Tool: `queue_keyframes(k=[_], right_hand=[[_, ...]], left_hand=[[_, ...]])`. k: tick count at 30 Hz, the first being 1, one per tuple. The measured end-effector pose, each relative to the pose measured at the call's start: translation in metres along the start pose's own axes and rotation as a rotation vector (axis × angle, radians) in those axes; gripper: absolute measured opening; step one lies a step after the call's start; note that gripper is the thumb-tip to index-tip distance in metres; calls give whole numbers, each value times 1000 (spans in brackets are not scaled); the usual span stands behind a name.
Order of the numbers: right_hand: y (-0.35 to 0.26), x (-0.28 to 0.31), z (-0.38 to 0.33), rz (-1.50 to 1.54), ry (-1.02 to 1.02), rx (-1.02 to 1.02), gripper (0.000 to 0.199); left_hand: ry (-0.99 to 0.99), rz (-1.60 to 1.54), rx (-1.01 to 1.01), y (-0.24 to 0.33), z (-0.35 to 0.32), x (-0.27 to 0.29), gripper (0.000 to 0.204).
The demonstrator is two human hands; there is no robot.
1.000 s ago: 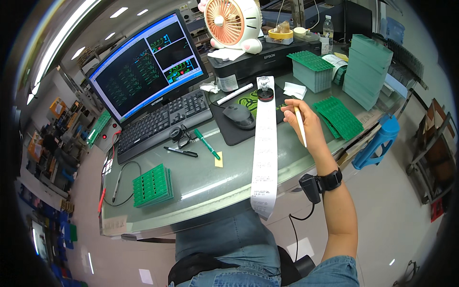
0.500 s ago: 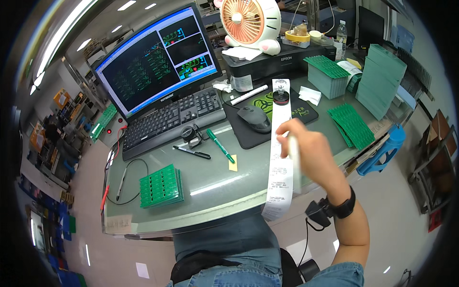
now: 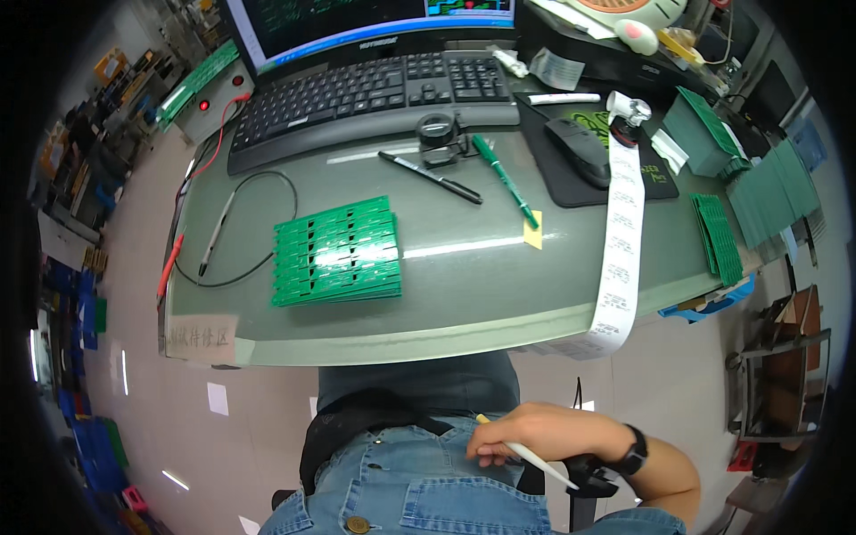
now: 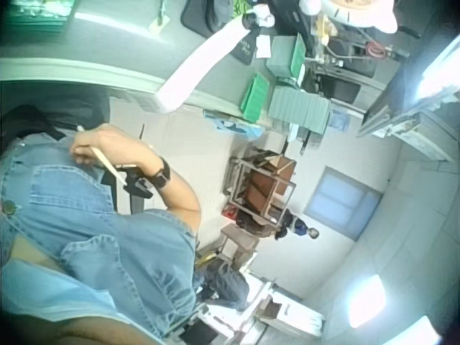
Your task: Testing a printed circuit board using a multimeter probes and viewing results on a computer monitor.
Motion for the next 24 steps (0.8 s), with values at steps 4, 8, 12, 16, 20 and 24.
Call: queue_keyframes(k=[4,8,12,16,20,24], right_hand=[[92,-22,25,8,177,-280,24],[119,-40,55,-229,211,-380,42],[123,-33,73,-418,286,-444,51],[133,-33,81,-462,151,-399,48],[121,-34,94,-513,166,-473,47],[123,-34,97,-448,176,-350,39]], left_hand=[[-24,-11,18,-3,1,-1,63],[-18,-12,28,-1,3,0,61],[-9,7,24,6,8,10,59],[-20,46,-29,27,38,22,57],[-73,122,-129,69,94,38,55],[-142,213,-210,110,139,51,53]])
Point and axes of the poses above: each hand's wrist, its own z-axis towards the middle knuckle, its own x-axis out of the back of the hand, y = z × x, the point moved 6 cm from there along z, towards the middle knuckle
